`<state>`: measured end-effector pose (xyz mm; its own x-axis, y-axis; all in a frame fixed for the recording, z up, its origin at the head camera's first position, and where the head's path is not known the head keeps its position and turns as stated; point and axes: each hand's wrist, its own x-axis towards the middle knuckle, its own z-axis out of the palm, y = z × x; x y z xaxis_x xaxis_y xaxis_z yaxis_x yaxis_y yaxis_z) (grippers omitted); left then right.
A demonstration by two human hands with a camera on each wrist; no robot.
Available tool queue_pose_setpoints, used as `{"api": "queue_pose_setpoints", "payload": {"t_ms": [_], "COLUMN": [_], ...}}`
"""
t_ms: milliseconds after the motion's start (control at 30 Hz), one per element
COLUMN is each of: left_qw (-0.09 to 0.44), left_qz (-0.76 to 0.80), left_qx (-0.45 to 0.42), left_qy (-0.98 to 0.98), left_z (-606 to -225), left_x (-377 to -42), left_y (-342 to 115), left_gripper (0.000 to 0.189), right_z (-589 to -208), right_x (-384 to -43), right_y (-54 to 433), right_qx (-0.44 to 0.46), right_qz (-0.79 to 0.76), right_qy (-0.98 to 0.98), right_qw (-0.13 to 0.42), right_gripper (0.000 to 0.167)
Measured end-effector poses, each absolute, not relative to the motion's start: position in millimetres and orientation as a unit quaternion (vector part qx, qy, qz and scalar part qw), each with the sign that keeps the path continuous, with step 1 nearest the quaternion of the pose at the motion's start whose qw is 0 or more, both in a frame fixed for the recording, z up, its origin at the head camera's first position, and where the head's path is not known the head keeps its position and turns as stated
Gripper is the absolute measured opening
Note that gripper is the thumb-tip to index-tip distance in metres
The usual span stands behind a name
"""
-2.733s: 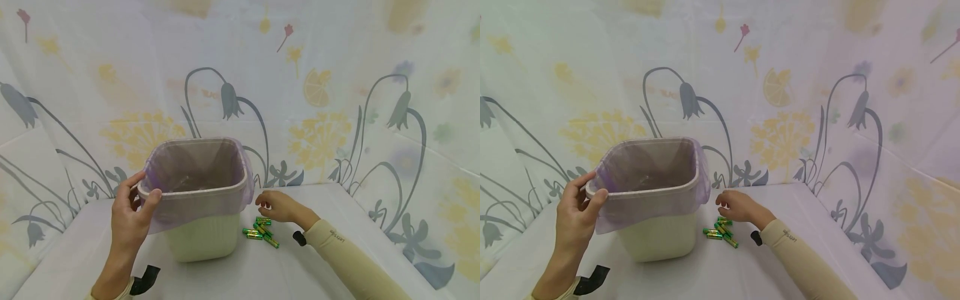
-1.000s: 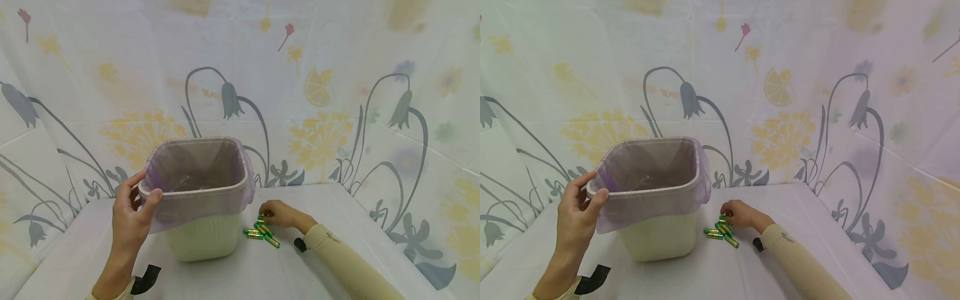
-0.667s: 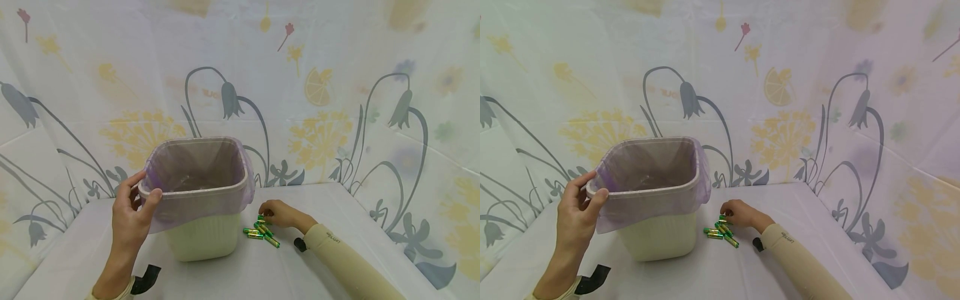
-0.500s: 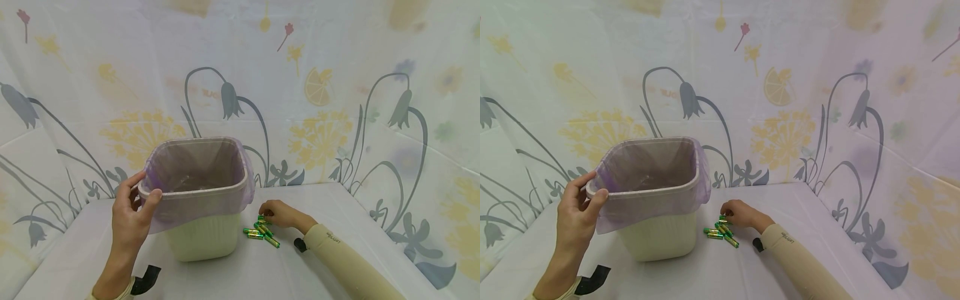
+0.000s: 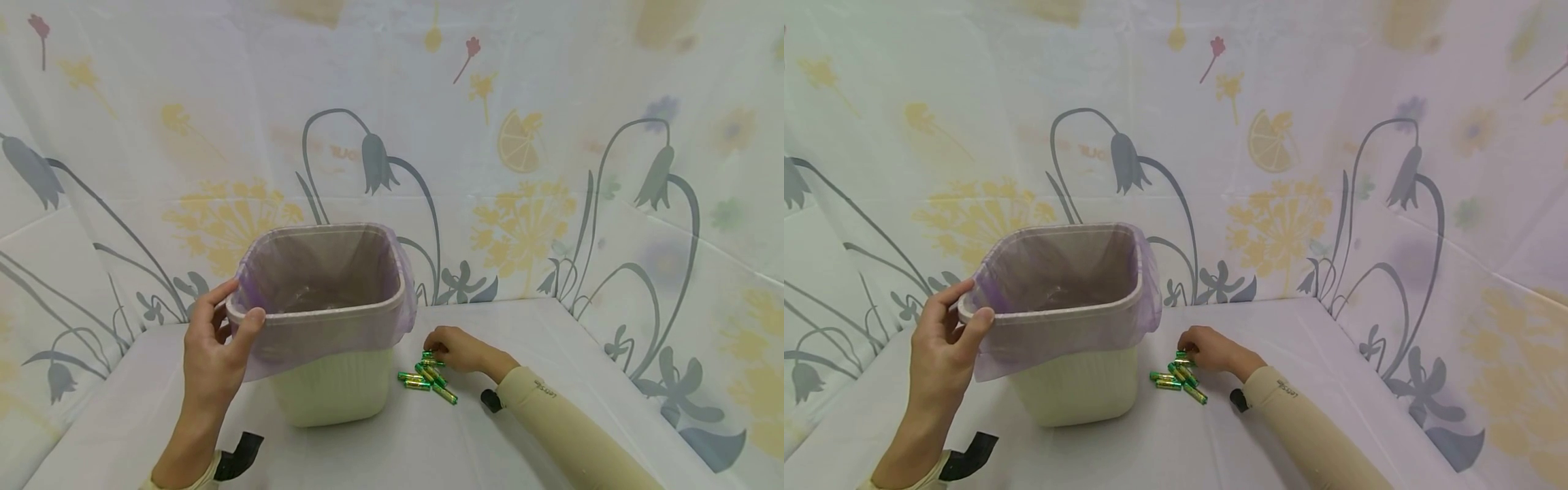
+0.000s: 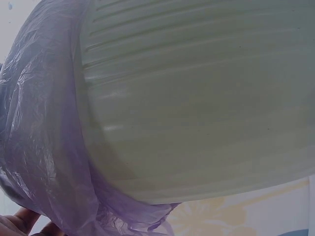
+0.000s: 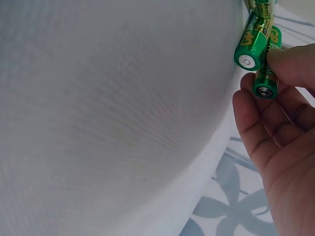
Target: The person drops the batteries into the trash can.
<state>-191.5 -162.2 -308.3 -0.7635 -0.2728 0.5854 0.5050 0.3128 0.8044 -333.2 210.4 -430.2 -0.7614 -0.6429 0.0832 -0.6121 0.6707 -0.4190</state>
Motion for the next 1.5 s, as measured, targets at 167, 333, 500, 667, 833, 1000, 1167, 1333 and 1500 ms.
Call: {"api": "queue_pose_setpoints", "payload": {"t_ms": [167,333,500,667,833,1000,1167,1333,1500], "left_qw": [0.338,0.339,0.338,0.334,0.334,0.336,0.336,0.335,0.333], "left_qz": [-0.580,-0.582,-0.584,-0.584,-0.583,-0.586,-0.585,-0.580,-0.579], "left_qx": [-0.079,-0.082,-0.084,-0.082,-0.080,-0.086,-0.090,-0.090,-0.090], "left_qy": [-0.737,-0.735,-0.733,-0.736,-0.737,-0.733,-0.733,-0.737,-0.738], "left_z": [-308,-309,-309,-309,-309,-311,-311,-310,-310], "left_x": [-191,-192,-192,-191,-191,-191,-192,-192,-192], "left_y": [-162,-163,-163,-163,-163,-163,-163,-163,-164], "left_gripper": [0.052,0.052,0.052,0.052,0.052,0.052,0.053,0.053,0.053], "right_z": [-425,-418,-408,-391,-366,-339,-310,-283,-257], "right_x": [-332,-332,-333,-335,-335,-338,-340,-340,-339], "right_y": [209,211,215,216,214,213,212,212,211], "right_qx": [-0.342,-0.354,-0.369,-0.383,-0.395,-0.399,-0.412,-0.418,-0.420], "right_qz": [-0.213,-0.215,-0.217,-0.215,-0.209,-0.196,-0.200,-0.212,-0.225], "right_qy": [0.915,0.910,0.904,0.898,0.894,0.893,0.883,0.873,0.866], "right_qw": [0.030,0.008,-0.016,-0.029,-0.037,-0.067,-0.101,-0.135,-0.154], "right_gripper": [0.020,0.020,0.020,0.021,0.021,0.021,0.020,0.019,0.020]}}
